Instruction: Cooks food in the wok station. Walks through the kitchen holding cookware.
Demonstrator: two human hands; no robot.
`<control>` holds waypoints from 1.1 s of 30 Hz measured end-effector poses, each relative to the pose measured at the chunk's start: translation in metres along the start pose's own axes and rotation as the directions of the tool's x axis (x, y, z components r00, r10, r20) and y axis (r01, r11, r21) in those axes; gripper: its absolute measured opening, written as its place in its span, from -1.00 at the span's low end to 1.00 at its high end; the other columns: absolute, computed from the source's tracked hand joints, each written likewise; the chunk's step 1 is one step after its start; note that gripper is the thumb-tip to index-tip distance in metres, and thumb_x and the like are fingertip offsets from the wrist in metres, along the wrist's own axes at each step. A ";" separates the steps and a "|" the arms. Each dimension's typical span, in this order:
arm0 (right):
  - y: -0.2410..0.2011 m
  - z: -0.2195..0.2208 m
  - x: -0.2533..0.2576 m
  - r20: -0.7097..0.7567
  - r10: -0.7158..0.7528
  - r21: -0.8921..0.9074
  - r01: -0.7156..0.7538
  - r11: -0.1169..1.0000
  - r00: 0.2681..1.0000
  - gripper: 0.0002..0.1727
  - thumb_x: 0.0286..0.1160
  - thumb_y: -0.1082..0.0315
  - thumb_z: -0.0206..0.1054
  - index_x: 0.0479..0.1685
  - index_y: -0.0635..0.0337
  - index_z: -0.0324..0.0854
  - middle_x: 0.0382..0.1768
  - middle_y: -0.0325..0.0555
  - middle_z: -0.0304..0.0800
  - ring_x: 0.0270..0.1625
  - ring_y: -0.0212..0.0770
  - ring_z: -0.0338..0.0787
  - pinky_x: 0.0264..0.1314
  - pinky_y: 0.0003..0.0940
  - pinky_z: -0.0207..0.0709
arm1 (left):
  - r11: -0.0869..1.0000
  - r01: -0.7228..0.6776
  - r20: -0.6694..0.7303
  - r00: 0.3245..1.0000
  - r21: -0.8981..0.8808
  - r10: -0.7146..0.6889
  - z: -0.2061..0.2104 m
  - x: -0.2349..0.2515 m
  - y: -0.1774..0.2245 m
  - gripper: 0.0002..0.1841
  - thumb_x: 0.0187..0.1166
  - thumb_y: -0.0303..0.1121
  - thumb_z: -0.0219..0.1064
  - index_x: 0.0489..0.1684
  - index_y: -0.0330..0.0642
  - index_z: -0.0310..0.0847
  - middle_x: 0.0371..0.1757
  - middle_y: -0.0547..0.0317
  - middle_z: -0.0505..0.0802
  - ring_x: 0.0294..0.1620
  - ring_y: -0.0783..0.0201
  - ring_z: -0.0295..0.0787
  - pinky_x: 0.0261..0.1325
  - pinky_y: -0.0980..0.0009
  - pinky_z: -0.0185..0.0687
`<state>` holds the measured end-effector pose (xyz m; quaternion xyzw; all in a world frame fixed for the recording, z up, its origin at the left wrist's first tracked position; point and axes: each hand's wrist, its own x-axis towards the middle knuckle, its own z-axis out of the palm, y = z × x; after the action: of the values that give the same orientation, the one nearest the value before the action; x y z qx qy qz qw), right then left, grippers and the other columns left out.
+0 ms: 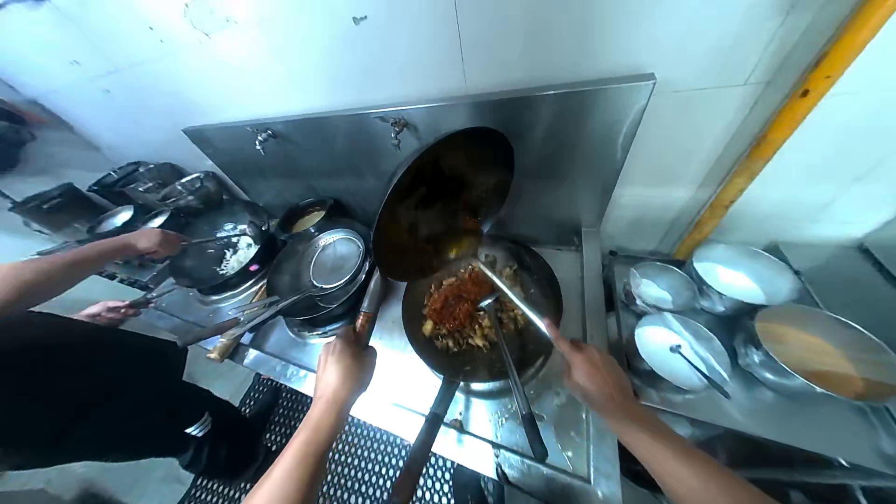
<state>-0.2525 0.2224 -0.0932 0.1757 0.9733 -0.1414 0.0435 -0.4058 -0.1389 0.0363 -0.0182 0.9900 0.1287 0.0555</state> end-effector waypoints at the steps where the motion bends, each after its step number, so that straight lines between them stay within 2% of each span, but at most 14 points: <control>1: 0.005 0.002 -0.009 0.035 -0.014 -0.006 0.014 1.000 0.999 -0.15 0.59 0.32 0.12 0.89 -0.62 0.00 -0.02 0.14 0.86 -0.11 0.23 0.88 -0.10 0.23 0.73 | 1.000 0.008 -0.009 1.000 0.002 -0.008 0.000 0.001 0.000 -0.74 0.42 -0.31 0.42 0.01 -0.17 0.67 -0.18 -0.05 0.83 -0.07 -0.06 0.81 0.00 -0.13 0.68; 3: 0.007 -0.005 -0.018 0.024 -0.036 -0.002 0.036 0.999 0.999 -0.17 0.58 0.32 0.12 0.87 -0.61 0.06 -0.03 0.11 0.86 -0.13 0.19 0.88 -0.11 0.19 0.73 | 1.000 0.014 -0.026 1.000 0.019 -0.013 0.001 0.003 -0.003 -0.74 0.42 -0.32 0.41 0.01 -0.17 0.67 -0.17 -0.05 0.83 -0.06 -0.06 0.82 0.01 -0.13 0.69; 5: -0.001 -0.022 -0.014 -0.081 -0.055 0.041 0.058 0.997 0.995 -0.22 0.62 0.31 0.10 0.86 -0.57 0.12 -0.05 0.08 0.87 -0.16 0.16 0.89 -0.12 0.17 0.74 | 1.000 0.010 -0.040 0.999 0.030 -0.009 0.005 0.002 -0.006 -0.75 0.40 -0.33 0.39 0.00 -0.16 0.67 -0.19 -0.04 0.83 -0.08 -0.05 0.82 -0.02 -0.12 0.68; 7: -0.015 -0.039 0.001 -0.180 -0.063 0.104 0.083 0.991 0.982 -0.27 0.69 0.28 0.10 0.86 -0.52 0.15 -0.03 0.06 0.88 -0.15 0.14 0.89 -0.09 0.15 0.74 | 0.999 0.013 -0.031 0.999 0.034 -0.012 0.011 -0.002 -0.007 -0.72 0.40 -0.33 0.40 0.05 -0.16 0.67 -0.17 -0.04 0.84 -0.07 -0.06 0.83 -0.03 -0.14 0.69; 9: -0.028 -0.036 0.014 -0.188 -0.062 0.165 0.094 0.982 0.980 -0.28 0.72 0.26 0.09 0.88 -0.50 0.10 0.01 0.06 0.89 -0.07 0.14 0.90 0.01 0.16 0.74 | 0.999 0.015 -0.011 1.000 0.037 -0.014 0.014 -0.007 -0.008 -0.70 0.40 -0.32 0.40 0.07 -0.14 0.68 -0.15 -0.03 0.85 -0.07 -0.04 0.84 -0.02 -0.13 0.69; 11: -0.027 -0.011 0.014 -0.137 -0.093 0.142 0.113 0.983 0.986 -0.23 0.69 0.29 0.06 0.89 -0.55 0.04 0.00 0.08 0.88 -0.08 0.16 0.90 -0.01 0.19 0.74 | 1.000 -0.006 0.003 1.000 0.029 0.006 0.019 -0.009 -0.008 -0.69 0.38 -0.31 0.40 0.07 -0.12 0.69 -0.17 0.01 0.86 -0.08 -0.02 0.85 -0.03 -0.11 0.70; 13: -0.017 0.010 0.000 0.009 -0.082 0.058 0.081 0.995 0.997 -0.16 0.62 0.34 0.10 0.89 -0.61 0.00 0.04 0.14 0.86 -0.06 0.23 0.89 -0.03 0.25 0.73 | 1.000 -0.016 0.002 1.000 0.024 0.016 0.022 -0.006 -0.012 -0.68 0.36 -0.30 0.39 0.08 -0.11 0.68 -0.18 0.03 0.86 -0.09 -0.01 0.84 -0.03 -0.09 0.71; 16: 0.005 0.006 -0.022 0.159 0.011 -0.016 -0.009 1.000 0.987 -0.07 0.53 0.33 0.23 0.89 -0.66 -0.05 0.10 0.18 0.83 0.02 0.28 0.86 0.03 0.28 0.70 | 1.000 -0.002 0.015 1.000 0.029 0.001 0.024 -0.001 -0.022 -0.66 0.37 -0.32 0.38 0.12 -0.13 0.67 -0.14 -0.01 0.85 -0.05 -0.03 0.84 0.00 -0.11 0.70; 19: 0.014 -0.017 -0.026 -0.045 0.006 0.004 -0.006 1.000 0.999 -0.18 0.59 0.33 0.16 0.88 -0.54 0.09 -0.03 0.14 0.86 -0.12 0.23 0.88 -0.09 0.23 0.72 | 0.999 0.003 0.028 1.000 0.039 -0.004 0.030 -0.003 -0.025 -0.70 0.39 -0.31 0.40 0.07 -0.13 0.67 -0.17 -0.01 0.86 -0.07 -0.04 0.84 -0.02 -0.12 0.69; 22: 0.010 -0.042 -0.004 -0.156 0.048 0.036 -0.042 0.998 0.987 -0.24 0.69 0.33 0.13 0.87 -0.52 0.11 0.01 0.10 0.86 -0.09 0.18 0.88 -0.05 0.17 0.73 | 0.999 -0.018 0.015 1.000 0.031 0.017 0.030 -0.008 -0.024 -0.72 0.38 -0.32 0.41 0.02 -0.15 0.68 -0.21 -0.02 0.85 -0.11 -0.05 0.84 -0.07 -0.13 0.69; 24: 0.013 -0.031 0.000 -0.083 0.076 0.052 -0.071 0.996 0.994 -0.21 0.69 0.31 0.12 0.89 -0.56 0.02 0.03 0.12 0.85 -0.04 0.20 0.87 0.01 0.20 0.72 | 0.999 -0.040 0.004 0.999 0.011 0.040 0.029 -0.012 -0.025 -0.72 0.37 -0.33 0.42 0.02 -0.15 0.69 -0.24 -0.01 0.84 -0.17 -0.04 0.83 -0.11 -0.12 0.69; 27: 0.018 0.003 -0.021 0.101 0.032 0.089 -0.041 0.995 0.994 -0.18 0.62 0.28 0.15 0.88 -0.60 0.04 0.05 0.17 0.86 0.06 0.28 0.86 0.11 0.31 0.68 | 1.000 -0.029 -0.012 0.999 0.003 0.029 0.024 -0.007 -0.023 -0.68 0.37 -0.31 0.41 0.08 -0.13 0.69 -0.21 0.01 0.85 -0.13 -0.02 0.84 -0.08 -0.12 0.70; 29: 0.012 0.001 -0.034 0.174 0.025 0.092 -0.042 0.995 0.984 -0.18 0.63 0.27 0.16 0.87 -0.65 0.04 0.10 0.14 0.86 0.11 0.26 0.85 0.17 0.31 0.66 | 1.000 -0.028 -0.015 1.000 0.004 0.028 0.023 -0.004 -0.025 -0.68 0.40 -0.32 0.40 0.11 -0.15 0.68 -0.19 -0.02 0.85 -0.10 -0.06 0.84 -0.04 -0.14 0.69; 33: -0.004 -0.040 -0.025 -0.086 -0.009 0.105 0.018 0.994 0.996 -0.25 0.66 0.32 0.17 0.85 -0.50 0.19 -0.06 0.07 0.89 -0.10 0.15 0.89 0.01 0.18 0.73 | 0.999 -0.051 -0.046 0.998 -0.009 0.051 0.024 -0.004 -0.024 -0.75 0.40 -0.34 0.42 0.00 -0.15 0.71 -0.28 -0.02 0.84 -0.20 -0.06 0.83 -0.14 -0.16 0.66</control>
<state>-0.2319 0.2223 -0.0505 0.1772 0.9665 -0.1853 -0.0086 -0.3977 -0.1556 0.0073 0.0038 0.9904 0.1346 0.0295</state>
